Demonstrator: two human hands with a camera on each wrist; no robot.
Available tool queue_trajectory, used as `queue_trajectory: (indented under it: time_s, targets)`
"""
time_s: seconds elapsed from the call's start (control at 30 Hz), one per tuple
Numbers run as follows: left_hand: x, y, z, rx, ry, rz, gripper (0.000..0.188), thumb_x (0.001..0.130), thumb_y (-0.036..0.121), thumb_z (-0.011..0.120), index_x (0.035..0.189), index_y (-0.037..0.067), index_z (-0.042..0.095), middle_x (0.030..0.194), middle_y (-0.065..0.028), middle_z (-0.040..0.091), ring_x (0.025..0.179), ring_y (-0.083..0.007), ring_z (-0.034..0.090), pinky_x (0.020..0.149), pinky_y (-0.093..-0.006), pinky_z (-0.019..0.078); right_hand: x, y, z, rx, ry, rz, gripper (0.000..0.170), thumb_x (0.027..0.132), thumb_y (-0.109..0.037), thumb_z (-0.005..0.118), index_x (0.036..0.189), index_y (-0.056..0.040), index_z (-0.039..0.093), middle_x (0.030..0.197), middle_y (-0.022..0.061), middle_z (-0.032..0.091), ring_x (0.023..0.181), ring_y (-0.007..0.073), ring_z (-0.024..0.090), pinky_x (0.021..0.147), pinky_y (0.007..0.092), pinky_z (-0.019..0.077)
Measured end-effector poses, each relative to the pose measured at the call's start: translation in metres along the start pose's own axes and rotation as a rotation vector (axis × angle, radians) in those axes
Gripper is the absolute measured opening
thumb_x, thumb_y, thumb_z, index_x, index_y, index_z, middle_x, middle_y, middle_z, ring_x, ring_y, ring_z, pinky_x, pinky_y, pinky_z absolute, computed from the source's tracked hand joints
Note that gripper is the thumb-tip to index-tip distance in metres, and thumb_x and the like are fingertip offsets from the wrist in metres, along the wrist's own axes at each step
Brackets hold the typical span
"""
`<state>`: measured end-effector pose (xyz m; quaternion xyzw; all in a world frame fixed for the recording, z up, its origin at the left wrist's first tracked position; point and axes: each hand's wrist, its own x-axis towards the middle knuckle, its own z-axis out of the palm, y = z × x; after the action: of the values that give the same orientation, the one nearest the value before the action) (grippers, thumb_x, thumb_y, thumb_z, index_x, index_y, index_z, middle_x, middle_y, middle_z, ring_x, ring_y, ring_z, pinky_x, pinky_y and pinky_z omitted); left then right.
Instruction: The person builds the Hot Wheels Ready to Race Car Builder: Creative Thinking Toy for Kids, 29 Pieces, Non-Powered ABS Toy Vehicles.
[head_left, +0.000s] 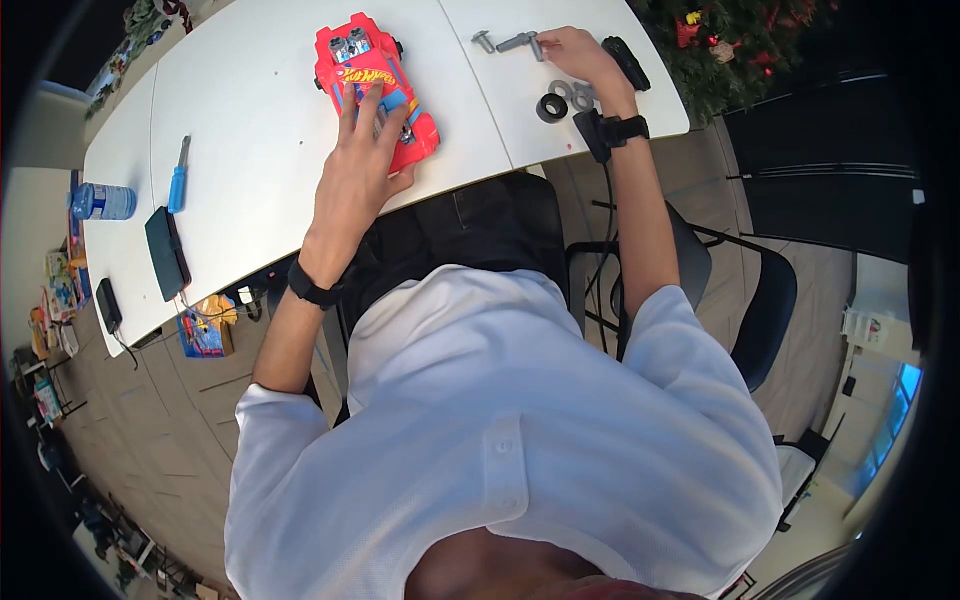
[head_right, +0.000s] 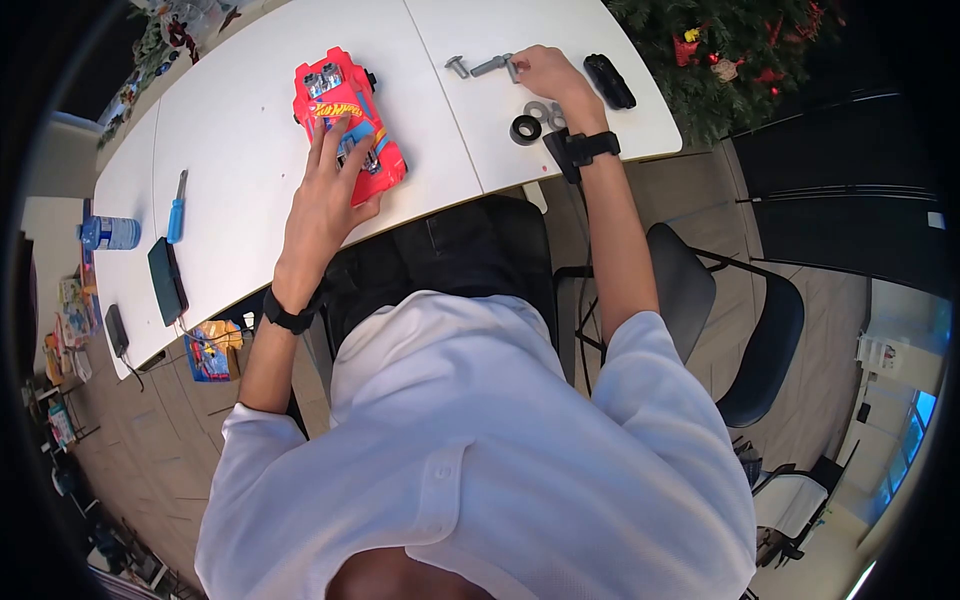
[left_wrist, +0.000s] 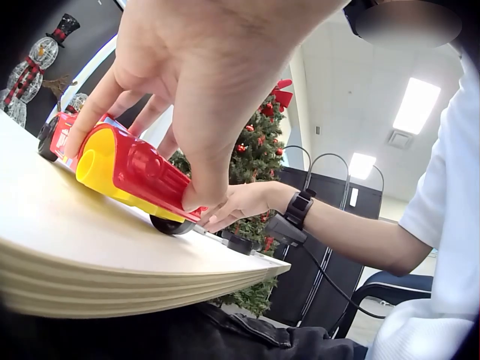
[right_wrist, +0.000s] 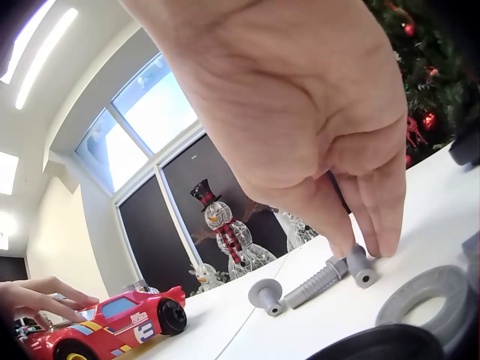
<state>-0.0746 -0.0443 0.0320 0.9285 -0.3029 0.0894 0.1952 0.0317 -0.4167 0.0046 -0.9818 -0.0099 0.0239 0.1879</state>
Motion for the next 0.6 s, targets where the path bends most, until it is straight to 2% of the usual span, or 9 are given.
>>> queue_trajectory:
  time_s: [0.07, 0.13, 0.17, 0.2, 0.27, 0.33, 0.43, 0.53, 0.6]
  targets:
    - [0.001, -0.001, 0.001, 0.004, -0.001, 0.0, 0.073, 0.071, 0.013, 0.085, 0.137, 0.011, 0.055, 0.152, -0.0166, 0.04, 0.144, -0.0443, 0.036, 0.099, -0.0505, 0.0555, -0.001, 0.005, 0.006, 0.081, 0.024, -0.018, 0.039, 0.085, -0.008, 0.068, 0.123, -0.0035, 0.069, 0.116, 0.0166, 0.072, 0.104, 0.0318, 0.07, 0.094, 0.037, 0.0549]
    - [0.001, -0.005, 0.004, 0.047, 0.042, 0.058, 0.067, 0.071, 0.015, 0.085, 0.132, 0.01, 0.057, 0.151, -0.0186, 0.04, 0.141, -0.0477, 0.038, 0.085, -0.048, 0.0637, -0.002, 0.007, 0.01, 0.16, 0.049, -0.036, 0.04, 0.085, -0.006, 0.068, 0.124, -0.0022, 0.069, 0.114, 0.0159, 0.073, 0.101, 0.0289, 0.072, 0.092, 0.0354, 0.0559]
    - [0.001, -0.005, 0.004, 0.048, 0.043, 0.058, 0.067, 0.071, 0.015, 0.085, 0.132, 0.01, 0.057, 0.151, -0.0186, 0.04, 0.141, -0.0477, 0.038, 0.085, -0.048, 0.0637, -0.003, 0.006, 0.012, 0.284, 0.0, -0.025, 0.039, 0.089, -0.001, 0.063, 0.127, 0.0016, 0.066, 0.115, 0.0163, 0.072, 0.103, 0.0249, 0.071, 0.093, 0.0328, 0.0562]
    - [0.001, -0.005, 0.004, 0.047, 0.045, 0.058, 0.067, 0.071, 0.015, 0.085, 0.132, 0.01, 0.057, 0.151, -0.0187, 0.04, 0.141, -0.0478, 0.038, 0.085, -0.048, 0.0636, -0.004, 0.005, 0.013, 0.407, -0.048, -0.015, 0.038, 0.093, 0.004, 0.058, 0.13, 0.0054, 0.063, 0.117, 0.0167, 0.071, 0.104, 0.0208, 0.07, 0.093, 0.0302, 0.0565]
    - [0.001, -0.004, 0.004, 0.046, 0.048, 0.057, 0.066, 0.072, 0.015, 0.085, 0.131, 0.009, 0.057, 0.151, -0.0187, 0.04, 0.141, -0.0479, 0.038, 0.085, -0.0479, 0.0635, -0.005, 0.002, 0.014, 0.386, -0.05, -0.011, 0.039, 0.093, 0.006, 0.056, 0.131, 0.006, 0.061, 0.117, 0.017, 0.071, 0.105, 0.0207, 0.07, 0.093, 0.0298, 0.0568]
    - [0.001, -0.002, 0.002, 0.008, -0.007, -0.004, 0.071, 0.073, 0.015, 0.084, 0.138, 0.012, 0.055, 0.153, -0.0159, 0.039, 0.145, -0.0443, 0.034, 0.099, -0.0505, 0.0558, -0.007, 0.0, 0.013, 0.365, -0.054, -0.008, 0.04, 0.092, 0.008, 0.055, 0.132, 0.0066, 0.06, 0.116, 0.0173, 0.07, 0.105, 0.0205, 0.069, 0.093, 0.0294, 0.0571]
    - [0.001, -0.003, 0.002, 0.007, -0.009, -0.004, 0.07, 0.073, 0.015, 0.084, 0.138, 0.012, 0.055, 0.153, -0.0161, 0.039, 0.145, -0.0441, 0.034, 0.099, -0.0506, 0.0558, -0.012, -0.007, 0.008, 0.339, -0.065, -0.029, 0.04, 0.092, 0.002, 0.059, 0.133, 0.0037, 0.061, 0.114, 0.0147, 0.072, 0.103, 0.0207, 0.07, 0.089, 0.0304, 0.0581]
    - [0.001, -0.001, 0.001, 0.01, -0.02, -0.015, 0.07, 0.074, 0.015, 0.084, 0.138, 0.012, 0.055, 0.153, -0.0168, 0.039, 0.145, -0.0444, 0.033, 0.098, -0.0508, 0.0558, -0.021, -0.022, 0.005, 0.218, -0.062, 0.008, 0.045, 0.09, -0.009, 0.07, 0.134, -0.0022, 0.062, 0.123, 0.0144, 0.068, 0.112, 0.0258, 0.067, 0.095, 0.0341, 0.0552]
    - [0.001, -0.001, 0.001, 0.015, -0.011, -0.01, 0.069, 0.075, 0.015, 0.084, 0.138, 0.013, 0.055, 0.153, -0.0172, 0.039, 0.145, -0.0446, 0.033, 0.098, -0.0509, 0.056, -0.021, -0.03, 0.011, 0.042, 0.173, -0.287, 0.054, 0.082, -0.02, 0.082, 0.133, -0.0102, 0.065, 0.136, 0.013, 0.061, 0.125, 0.0305, 0.058, 0.104, 0.0387, 0.0489]
